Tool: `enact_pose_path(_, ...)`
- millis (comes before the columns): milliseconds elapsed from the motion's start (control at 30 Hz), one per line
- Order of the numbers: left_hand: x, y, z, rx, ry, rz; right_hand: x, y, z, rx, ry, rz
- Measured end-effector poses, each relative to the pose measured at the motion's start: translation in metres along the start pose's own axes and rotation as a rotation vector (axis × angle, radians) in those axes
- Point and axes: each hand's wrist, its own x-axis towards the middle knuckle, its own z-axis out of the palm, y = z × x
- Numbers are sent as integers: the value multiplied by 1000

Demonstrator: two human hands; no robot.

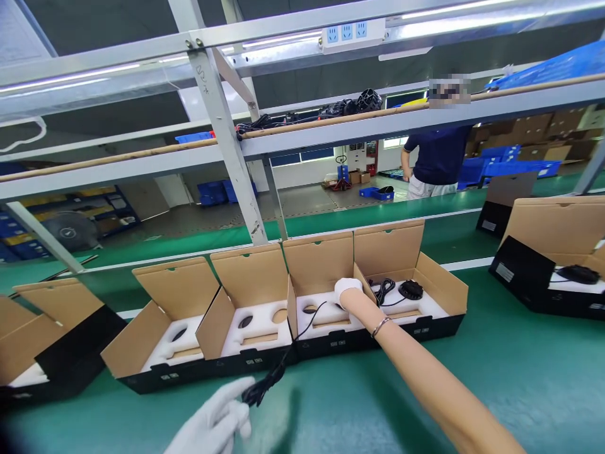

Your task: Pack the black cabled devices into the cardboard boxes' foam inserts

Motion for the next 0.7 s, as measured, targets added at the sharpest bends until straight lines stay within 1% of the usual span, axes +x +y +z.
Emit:
enact_pose_path(67, -2, 36, -2, 96, 1, 22, -1, 4, -7, -28, -14, -38)
enact_pose_path(167, -2, 89, -1, 188, -28, 163, -6, 11, -14, -59, -46, -120)
enact_pose_path(233, -2, 115, 3, 217, -28, 249, -8, 13, -13, -72, -84, -174)
enact_pose_path(267, -1, 125, 4, 224, -25, 281, -8, 14, -11, -75, -99, -191)
enact_pose_path(367, 1, 144, 8, 255, -34, 373, -2, 13, -3, -73, -110, -203)
enact_pose_path(433, 5, 150, 8, 250, -54, 452, 3, 9, 0, -69, -119, -198)
enact_pose_path(500, 10, 156, 8, 249, -63, 559, 5, 5, -3, -60, -142, -198)
enact_pose_path(567, 17, 162, 7, 262, -56, 646, 1, 4, -10, -24, -141, -216)
enact_pose_path(600, 21, 166, 6, 275, -39, 683, -5, 6, -17, 11, -118, -236)
enact_pose_path(667, 30, 174, 6, 310, 9, 752, -21, 14, -33, 99, -25, -293)
enact_pose_path(700, 35, 178, 6, 330, 25, 790, -31, 19, -42, 174, 32, -349)
